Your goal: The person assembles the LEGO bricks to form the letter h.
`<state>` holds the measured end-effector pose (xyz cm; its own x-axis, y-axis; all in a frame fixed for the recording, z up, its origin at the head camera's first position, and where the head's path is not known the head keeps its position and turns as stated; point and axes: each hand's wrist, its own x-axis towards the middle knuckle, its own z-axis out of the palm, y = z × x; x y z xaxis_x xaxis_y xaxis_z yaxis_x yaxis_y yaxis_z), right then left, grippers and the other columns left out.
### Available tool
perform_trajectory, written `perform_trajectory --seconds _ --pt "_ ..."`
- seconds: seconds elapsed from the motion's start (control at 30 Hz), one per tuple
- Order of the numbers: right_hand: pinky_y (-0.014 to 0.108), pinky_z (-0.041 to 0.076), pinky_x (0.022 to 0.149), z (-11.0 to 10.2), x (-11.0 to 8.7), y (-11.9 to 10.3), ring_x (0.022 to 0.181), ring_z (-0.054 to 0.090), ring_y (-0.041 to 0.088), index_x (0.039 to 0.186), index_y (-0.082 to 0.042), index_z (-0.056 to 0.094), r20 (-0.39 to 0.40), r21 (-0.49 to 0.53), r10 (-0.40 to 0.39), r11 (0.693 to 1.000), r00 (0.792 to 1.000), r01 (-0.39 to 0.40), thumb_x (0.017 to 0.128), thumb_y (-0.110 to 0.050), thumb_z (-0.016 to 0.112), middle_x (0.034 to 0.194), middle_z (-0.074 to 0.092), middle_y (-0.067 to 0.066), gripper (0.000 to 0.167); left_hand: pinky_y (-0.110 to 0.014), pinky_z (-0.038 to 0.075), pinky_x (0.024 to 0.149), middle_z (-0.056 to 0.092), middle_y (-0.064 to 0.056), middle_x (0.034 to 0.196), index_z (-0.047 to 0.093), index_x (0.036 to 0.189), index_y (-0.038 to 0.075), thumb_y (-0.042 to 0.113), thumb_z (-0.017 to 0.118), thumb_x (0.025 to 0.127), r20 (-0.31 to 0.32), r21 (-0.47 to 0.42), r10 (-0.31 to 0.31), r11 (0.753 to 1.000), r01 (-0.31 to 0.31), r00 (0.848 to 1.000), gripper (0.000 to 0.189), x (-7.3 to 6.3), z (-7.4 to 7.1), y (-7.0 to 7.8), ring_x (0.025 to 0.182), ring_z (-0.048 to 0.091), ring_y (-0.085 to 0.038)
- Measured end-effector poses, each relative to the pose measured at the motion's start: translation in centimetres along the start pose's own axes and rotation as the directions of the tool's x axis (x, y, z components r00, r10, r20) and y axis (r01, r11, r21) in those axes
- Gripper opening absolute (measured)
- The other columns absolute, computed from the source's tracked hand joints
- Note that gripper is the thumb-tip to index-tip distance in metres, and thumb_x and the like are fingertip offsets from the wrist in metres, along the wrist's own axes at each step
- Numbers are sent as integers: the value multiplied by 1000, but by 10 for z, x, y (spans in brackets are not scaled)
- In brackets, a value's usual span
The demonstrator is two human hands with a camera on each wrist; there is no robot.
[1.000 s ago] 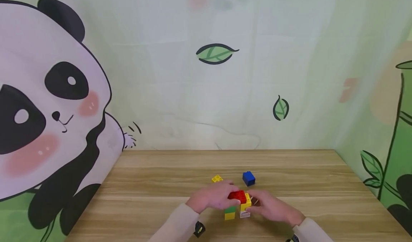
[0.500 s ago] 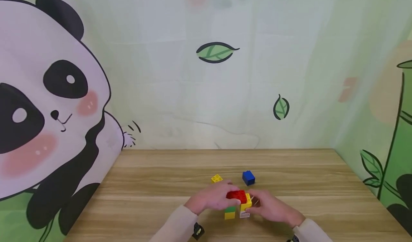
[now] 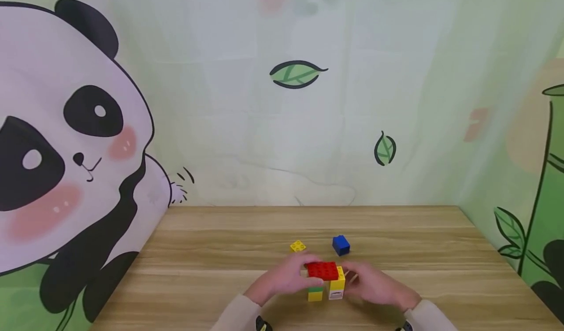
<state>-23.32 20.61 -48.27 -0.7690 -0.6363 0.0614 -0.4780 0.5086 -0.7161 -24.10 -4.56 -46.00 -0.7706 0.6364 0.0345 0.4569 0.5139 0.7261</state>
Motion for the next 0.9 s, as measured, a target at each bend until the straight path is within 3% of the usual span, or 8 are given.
perform_trajectory --seconds 0.13,0.27,0.4,0.53,0.7,0.9 --pt "28 50 75 -7 1 4 92 57 18 118 -10 58 -47 -29 32 999 998 -33 88 -9 66 110 60 1 31 -25 47 72 60 16 92 65 110 22 30 72 85 -27 -66 15 998 -17 1000 27 -7 0 -7 85 55 -7" --pt "27 48 68 -14 7 9 90 54 20 118 -1 56 -138 -23 79 996 987 -83 89 -9 65 112 57 11 32 -24 47 72 60 17 92 66 108 23 32 72 85 -52 -70 4 998 -8 999 26 -13 0 -13 87 55 -9" --pt "27 48 66 -18 16 15 89 54 22 120 -1 55 -259 -37 127 989 957 -141 86 -10 69 113 56 14 38 -24 48 74 60 18 94 66 109 22 32 73 83 -77 -57 1 998 -5 997 29 -18 0 -17 88 56 -7" --pt "27 47 65 -18 26 22 87 53 20 127 1 50 -332 -62 177 976 927 -208 84 -13 72 118 54 16 50 -24 48 75 61 18 95 66 108 22 30 74 83 -88 -59 0 998 -5 996 28 -23 -1 -19 90 57 -6" --pt "30 49 69 -16 38 31 84 52 20 135 0 44 -335 -129 184 962 924 -239 81 -19 76 125 49 18 65 -24 48 76 63 17 95 67 103 23 31 73 83 -97 -67 8 998 -14 995 22 -26 -4 -22 90 58 -6" --pt "45 49 87 -13 48 41 102 53 27 139 -4 41 -298 -181 202 948 933 -263 82 -28 75 129 45 19 71 -24 48 76 64 18 96 68 104 24 29 72 85 -76 -64 2 998 -7 997 21 -28 -6 -23 90 57 -3"
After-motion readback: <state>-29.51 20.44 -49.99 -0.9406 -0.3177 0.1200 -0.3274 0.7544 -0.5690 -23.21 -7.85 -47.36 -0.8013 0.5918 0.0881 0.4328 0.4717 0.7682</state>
